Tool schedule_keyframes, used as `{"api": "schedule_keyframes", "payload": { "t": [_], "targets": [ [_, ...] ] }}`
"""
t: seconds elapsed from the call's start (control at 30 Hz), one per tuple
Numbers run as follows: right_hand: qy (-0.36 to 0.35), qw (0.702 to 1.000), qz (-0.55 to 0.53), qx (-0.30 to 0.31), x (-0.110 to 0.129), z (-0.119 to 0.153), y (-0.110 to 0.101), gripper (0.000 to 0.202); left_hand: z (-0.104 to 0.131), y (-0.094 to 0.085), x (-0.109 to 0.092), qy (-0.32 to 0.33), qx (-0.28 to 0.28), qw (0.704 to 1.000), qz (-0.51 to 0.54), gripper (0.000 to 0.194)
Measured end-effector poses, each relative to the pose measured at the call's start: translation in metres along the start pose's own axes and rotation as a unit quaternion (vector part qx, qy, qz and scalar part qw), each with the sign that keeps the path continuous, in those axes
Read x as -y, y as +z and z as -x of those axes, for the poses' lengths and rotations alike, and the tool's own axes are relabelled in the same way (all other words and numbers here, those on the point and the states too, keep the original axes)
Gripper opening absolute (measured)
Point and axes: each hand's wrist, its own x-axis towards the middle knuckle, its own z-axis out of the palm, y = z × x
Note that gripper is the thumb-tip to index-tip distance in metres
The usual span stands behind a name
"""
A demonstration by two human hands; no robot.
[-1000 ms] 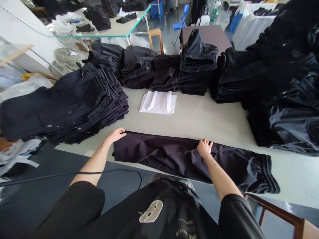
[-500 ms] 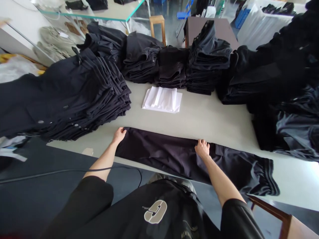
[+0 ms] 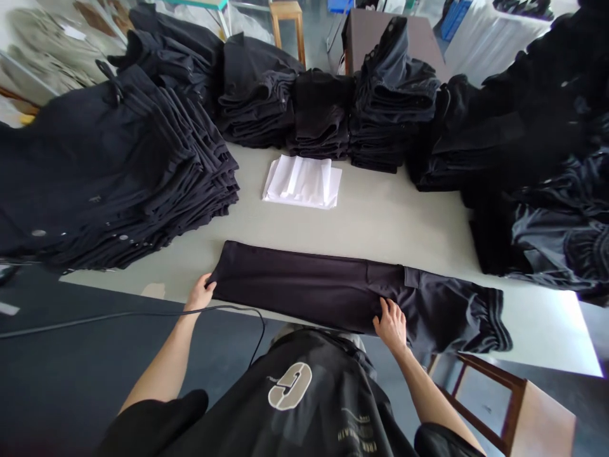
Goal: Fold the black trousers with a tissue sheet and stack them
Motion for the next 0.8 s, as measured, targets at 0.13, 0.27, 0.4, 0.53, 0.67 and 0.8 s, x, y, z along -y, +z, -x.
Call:
{"api": "schedule_keyframes", "payload": {
  "t": [0.13, 0.27, 0.4, 0.53, 0.67, 0.8],
  "targets": [
    [0.066, 0.997, 0.027, -0.002, -0.019, 0.015, 0.01, 0.069, -0.01, -0.004, 0.0, 0.008, 0.013, 0.999, -0.028, 0.045],
    [0.057, 0.998, 0.02, -0.022, -0.01, 0.004, 0.009, 0.061, 0.003, -0.002, -0.029, 0.018, -0.051, 0.991, -0.121, 0.053],
    [-0.042, 0.997, -0.038, -0.054, 0.015, -0.04, -0.009, 0.047, 0.021, 0.009, -0.086, 0.12, -0.152, 0.969, -0.153, 0.051],
    [-0.071, 0.994, -0.053, -0.066, 0.054, -0.107, -0.038, 0.044, 0.034, 0.044, -0.151, 0.335, -0.075, 0.929, -0.137, 0.038],
    [-0.137, 0.99, -0.017, 0.033, 0.087, -0.158, -0.056, 0.03, 0.031, 0.075, -0.192, 0.444, -0.051, 0.884, -0.135, 0.045],
    [-0.194, 0.977, -0.008, 0.089, 0.091, -0.175, -0.061, 0.03, 0.005, 0.074, -0.205, 0.422, -0.046, 0.892, -0.156, 0.039]
  ]
}}
